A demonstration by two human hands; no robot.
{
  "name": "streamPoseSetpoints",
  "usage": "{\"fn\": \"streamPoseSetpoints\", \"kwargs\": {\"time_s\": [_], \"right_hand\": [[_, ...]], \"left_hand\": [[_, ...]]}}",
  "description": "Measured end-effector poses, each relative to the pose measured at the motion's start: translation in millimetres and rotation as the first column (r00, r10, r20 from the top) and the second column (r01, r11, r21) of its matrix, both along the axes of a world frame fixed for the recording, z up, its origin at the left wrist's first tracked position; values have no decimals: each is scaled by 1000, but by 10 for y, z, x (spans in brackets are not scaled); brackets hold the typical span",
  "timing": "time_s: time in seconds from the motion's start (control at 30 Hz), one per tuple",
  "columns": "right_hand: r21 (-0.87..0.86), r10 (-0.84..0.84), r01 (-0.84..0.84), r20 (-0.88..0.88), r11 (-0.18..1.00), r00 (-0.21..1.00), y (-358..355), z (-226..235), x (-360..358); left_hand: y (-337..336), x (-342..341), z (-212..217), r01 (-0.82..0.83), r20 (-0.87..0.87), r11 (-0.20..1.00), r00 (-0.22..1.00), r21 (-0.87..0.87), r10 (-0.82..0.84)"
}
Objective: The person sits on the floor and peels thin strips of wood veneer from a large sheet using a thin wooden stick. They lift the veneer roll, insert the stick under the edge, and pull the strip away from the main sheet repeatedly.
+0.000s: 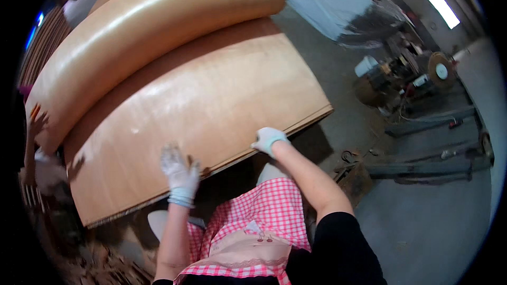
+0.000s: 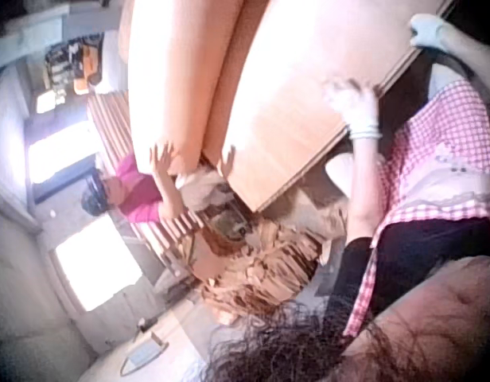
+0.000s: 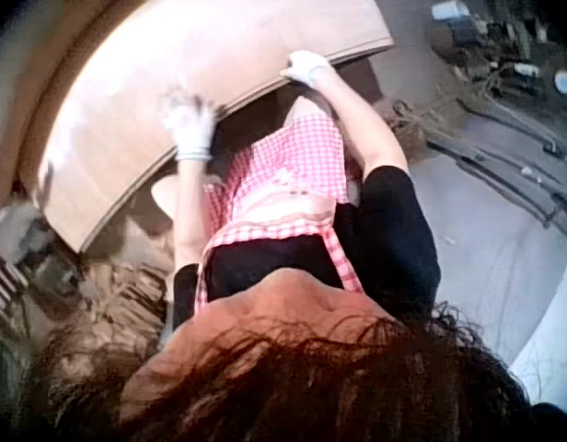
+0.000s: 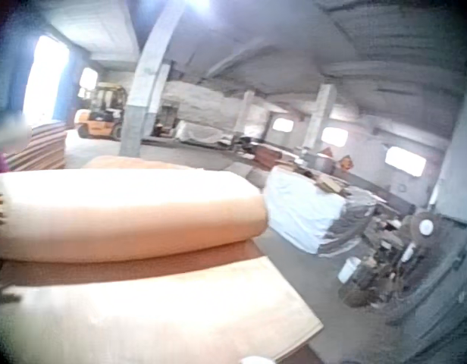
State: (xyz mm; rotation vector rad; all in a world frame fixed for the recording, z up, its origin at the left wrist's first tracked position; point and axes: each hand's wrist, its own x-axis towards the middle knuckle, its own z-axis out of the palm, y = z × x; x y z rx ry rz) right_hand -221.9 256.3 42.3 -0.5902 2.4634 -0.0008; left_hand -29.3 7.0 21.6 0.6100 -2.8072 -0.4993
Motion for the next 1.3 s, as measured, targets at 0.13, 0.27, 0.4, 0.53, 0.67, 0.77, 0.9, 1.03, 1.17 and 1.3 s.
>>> {"fn": "streamPoseSetpoints", "kwargs": {"time_s": [0.13,0.27,0.4,0.53,0.67,0.77,0.9,1.03,1.17,1.3], "right_hand": [[-47,-34,38,72,998,997,-115,73,53],[-147,-20,37,120,988,993,245,186,-151],[-90,-161,158,-25,983,987,1462,231,-921],[32,-247,256,-171,966,954,2388,196,-1536],[-13,-472,474,-102,881,875,2571,-57,-1725],[-154,-701,685,-200,712,684,2724,-261,-1646],[-443,-784,655,-230,612,576,2247,-42,-1218],[-689,-557,276,-222,670,800,1498,100,-262],[-831,-208,477,432,286,877,465,630,932],[-839,-60,436,441,325,895,-63,770,1480]], "left_hand": [[702,-591,38,137,124,985,981,110,-150],[601,-559,-83,96,153,990,982,101,-111],[621,-554,-71,85,196,993,976,81,-99],[649,-552,-51,94,213,992,971,86,-111],[674,-554,-63,85,222,993,970,77,-100],[710,-564,-74,85,193,993,976,87,-101],[667,-482,21,12,123,991,992,133,-29],[1082,-294,116,-69,227,823,971,564,-74],[1297,-208,586,414,-441,790,874,451,-206],[1143,170,583,432,-531,552,847,713,22]]}}
